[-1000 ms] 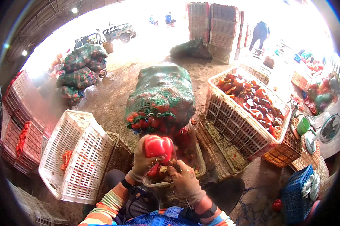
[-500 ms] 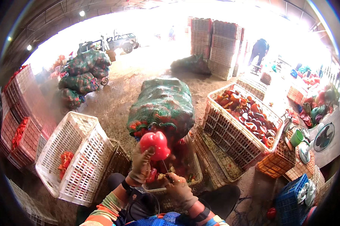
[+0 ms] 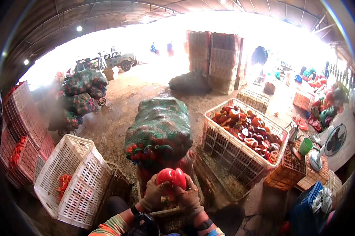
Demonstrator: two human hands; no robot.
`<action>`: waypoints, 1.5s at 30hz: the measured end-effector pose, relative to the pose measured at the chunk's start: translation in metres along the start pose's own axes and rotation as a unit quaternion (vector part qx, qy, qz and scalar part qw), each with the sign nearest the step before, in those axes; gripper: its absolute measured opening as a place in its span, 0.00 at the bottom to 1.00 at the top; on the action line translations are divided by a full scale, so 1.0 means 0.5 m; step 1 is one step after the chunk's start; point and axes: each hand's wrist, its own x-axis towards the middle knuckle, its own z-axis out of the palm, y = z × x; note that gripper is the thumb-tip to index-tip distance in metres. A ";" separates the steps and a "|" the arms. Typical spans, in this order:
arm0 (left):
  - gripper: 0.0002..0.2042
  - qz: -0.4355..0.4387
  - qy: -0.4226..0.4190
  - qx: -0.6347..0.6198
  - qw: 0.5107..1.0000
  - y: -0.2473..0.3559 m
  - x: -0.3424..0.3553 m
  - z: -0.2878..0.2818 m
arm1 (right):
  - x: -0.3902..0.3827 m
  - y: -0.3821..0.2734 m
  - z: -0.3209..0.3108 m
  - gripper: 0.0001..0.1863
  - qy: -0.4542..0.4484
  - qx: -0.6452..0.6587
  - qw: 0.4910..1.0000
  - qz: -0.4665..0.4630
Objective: The person sits on the ground in a market setting and uses a knife to cut the tops off red bell peppers, remove the seeds and cores, and place the cleaned peppers into a white plastic crate. The person handles the peppers one at a time from a large green mesh bag.
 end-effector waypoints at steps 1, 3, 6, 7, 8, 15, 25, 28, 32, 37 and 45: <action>0.19 -0.012 0.007 0.011 1.000 -0.019 0.008 -0.022 | 0.001 -0.005 0.000 0.27 -0.012 0.004 1.000 -0.005; 0.16 -0.044 0.005 0.003 0.999 -0.033 0.000 -0.034 | 0.007 0.004 -0.018 0.27 -0.009 0.053 0.995 0.079; 0.21 -0.166 -0.025 -0.120 0.978 -0.028 -0.001 -0.051 | 0.030 0.045 -0.083 0.26 -0.074 0.163 0.961 0.209; 0.25 -0.163 -0.038 -0.096 0.981 -0.035 0.008 -0.054 | 0.040 0.014 -0.074 0.25 -0.075 0.108 0.969 0.211; 0.27 -0.180 -0.050 -0.103 0.977 -0.041 0.011 -0.060 | 0.044 0.004 -0.072 0.25 -0.072 0.100 0.970 0.210; 0.38 -0.328 -0.122 -0.295 0.889 -0.118 0.023 -0.107 | 0.077 0.129 -0.134 0.22 -0.070 0.253 0.923 0.280; 0.34 -0.309 -0.063 -0.376 0.871 -0.133 0.067 -0.146 | 0.093 0.173 -0.117 0.19 0.155 -0.228 0.951 -0.138; 0.33 -0.245 -0.001 -0.326 0.913 -0.116 0.069 -0.133 | 0.067 0.102 -0.058 0.19 0.018 -0.235 0.950 -0.205; 0.31 -0.231 0.010 -0.218 0.948 -0.105 0.053 -0.121 | 0.087 0.156 -0.027 0.31 -0.122 -0.448 0.878 -0.117; 0.29 -0.243 0.076 -0.254 0.933 -0.106 0.051 -0.154 | 0.100 0.174 0.014 0.28 -0.128 -0.363 0.922 -0.030; 0.24 -0.168 0.107 -0.244 0.949 -0.080 0.017 -0.153 | 0.061 0.155 0.044 0.21 -0.109 -0.154 0.976 0.107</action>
